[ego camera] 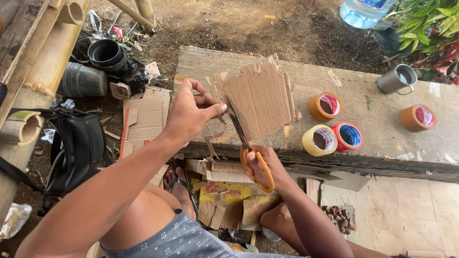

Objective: The person uses scissors to cut a piece of cardboard along a pre-drawn outline. They rotate the cardboard frequently to follow the drawn lines and trim the edges. The task continues throughout the clip with the cardboard gradually taking shape.

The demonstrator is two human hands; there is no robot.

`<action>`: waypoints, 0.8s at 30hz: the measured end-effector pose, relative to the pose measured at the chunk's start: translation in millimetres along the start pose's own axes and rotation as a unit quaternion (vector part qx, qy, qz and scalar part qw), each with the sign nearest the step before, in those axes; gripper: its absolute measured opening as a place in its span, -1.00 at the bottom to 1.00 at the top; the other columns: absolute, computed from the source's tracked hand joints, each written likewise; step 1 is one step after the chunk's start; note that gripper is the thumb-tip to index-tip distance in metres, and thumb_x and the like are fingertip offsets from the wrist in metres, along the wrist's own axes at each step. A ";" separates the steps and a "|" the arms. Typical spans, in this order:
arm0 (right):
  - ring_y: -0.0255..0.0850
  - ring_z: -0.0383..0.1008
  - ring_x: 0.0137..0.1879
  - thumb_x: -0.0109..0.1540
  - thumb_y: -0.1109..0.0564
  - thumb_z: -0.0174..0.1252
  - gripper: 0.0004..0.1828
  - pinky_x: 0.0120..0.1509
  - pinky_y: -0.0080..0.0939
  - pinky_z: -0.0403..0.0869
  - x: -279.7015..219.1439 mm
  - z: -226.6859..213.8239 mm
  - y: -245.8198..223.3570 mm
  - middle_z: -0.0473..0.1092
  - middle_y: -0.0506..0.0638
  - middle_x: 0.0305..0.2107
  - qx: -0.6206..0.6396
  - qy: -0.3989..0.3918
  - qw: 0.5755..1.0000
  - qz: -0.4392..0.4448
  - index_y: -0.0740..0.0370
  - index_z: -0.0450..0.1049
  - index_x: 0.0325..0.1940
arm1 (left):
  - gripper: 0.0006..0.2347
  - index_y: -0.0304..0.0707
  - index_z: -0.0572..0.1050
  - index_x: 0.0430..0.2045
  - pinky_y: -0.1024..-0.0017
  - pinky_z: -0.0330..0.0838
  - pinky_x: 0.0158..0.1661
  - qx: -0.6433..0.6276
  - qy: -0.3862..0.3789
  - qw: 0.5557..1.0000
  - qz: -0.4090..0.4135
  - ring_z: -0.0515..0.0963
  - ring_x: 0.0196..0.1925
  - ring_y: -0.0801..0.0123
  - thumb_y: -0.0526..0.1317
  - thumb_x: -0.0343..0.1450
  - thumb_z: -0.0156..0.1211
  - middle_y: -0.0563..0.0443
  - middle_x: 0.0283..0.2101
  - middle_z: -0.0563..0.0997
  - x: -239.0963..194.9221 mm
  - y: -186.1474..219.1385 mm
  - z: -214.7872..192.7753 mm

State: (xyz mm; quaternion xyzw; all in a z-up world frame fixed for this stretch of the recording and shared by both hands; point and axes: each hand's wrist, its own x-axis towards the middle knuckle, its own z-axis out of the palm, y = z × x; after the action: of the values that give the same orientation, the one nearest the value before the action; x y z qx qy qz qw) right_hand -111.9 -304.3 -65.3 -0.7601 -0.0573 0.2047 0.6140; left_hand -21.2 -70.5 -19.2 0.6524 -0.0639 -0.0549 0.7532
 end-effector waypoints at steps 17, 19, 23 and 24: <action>-0.43 0.25 -0.60 0.25 -0.44 0.05 -0.34 -0.55 -0.33 0.26 3.6 2.9 25.1 0.25 -0.15 -0.72 -0.020 0.026 0.999 -0.014 0.23 0.31 -0.45 | -0.63 -0.28 0.15 -0.23 0.39 0.71 -0.20 -0.014 0.000 1.000 0.008 0.72 -0.27 0.37 -0.48 0.37 0.34 -0.13 -0.33 0.63 0.3 -10.6 -1.5; -0.44 0.21 -0.56 0.29 -0.42 0.04 -0.35 -0.52 -0.32 0.24 4.2 1.2 23.4 0.22 -0.16 -0.70 -0.054 0.022 0.997 -0.045 0.23 0.31 -0.45 | -0.74 -0.29 0.28 -0.26 0.38 0.71 -0.22 -0.021 -0.027 0.999 -0.012 0.71 -0.28 0.37 -0.46 0.38 0.29 -0.09 -0.33 0.64 -0.1 -6.3 -6.6; -0.41 0.12 -0.50 0.27 -0.36 0.12 -0.38 -0.47 -0.26 0.18 1.1 -12.3 12.3 0.13 -0.15 -0.68 -0.114 -0.002 0.990 -0.083 0.25 0.27 -0.46 | -0.92 -0.32 0.48 -0.39 0.40 0.68 -0.14 -0.027 -0.042 0.997 -0.050 0.70 -0.31 0.42 -0.33 0.50 0.20 -0.03 -0.36 0.65 -0.8 9.1 -19.5; -0.39 0.10 -0.51 0.24 -0.34 0.16 -0.38 -0.47 -0.23 0.16 -0.1 -16.8 9.1 0.10 -0.14 -0.69 -0.117 -0.017 0.990 -0.081 0.26 0.25 -0.47 | -0.93 -0.32 0.50 -0.36 0.42 0.68 -0.14 -0.020 -0.047 0.998 -0.033 0.68 -0.30 0.46 -0.32 0.51 0.21 0.00 -0.35 0.65 -1.8 11.8 -21.5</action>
State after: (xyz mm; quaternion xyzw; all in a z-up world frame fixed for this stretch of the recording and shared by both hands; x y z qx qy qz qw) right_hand -107.1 -321.8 -71.3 -0.8162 -0.1523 0.1592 0.5340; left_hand -19.4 -47.6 -10.5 0.6354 -0.0769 -0.1116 0.7602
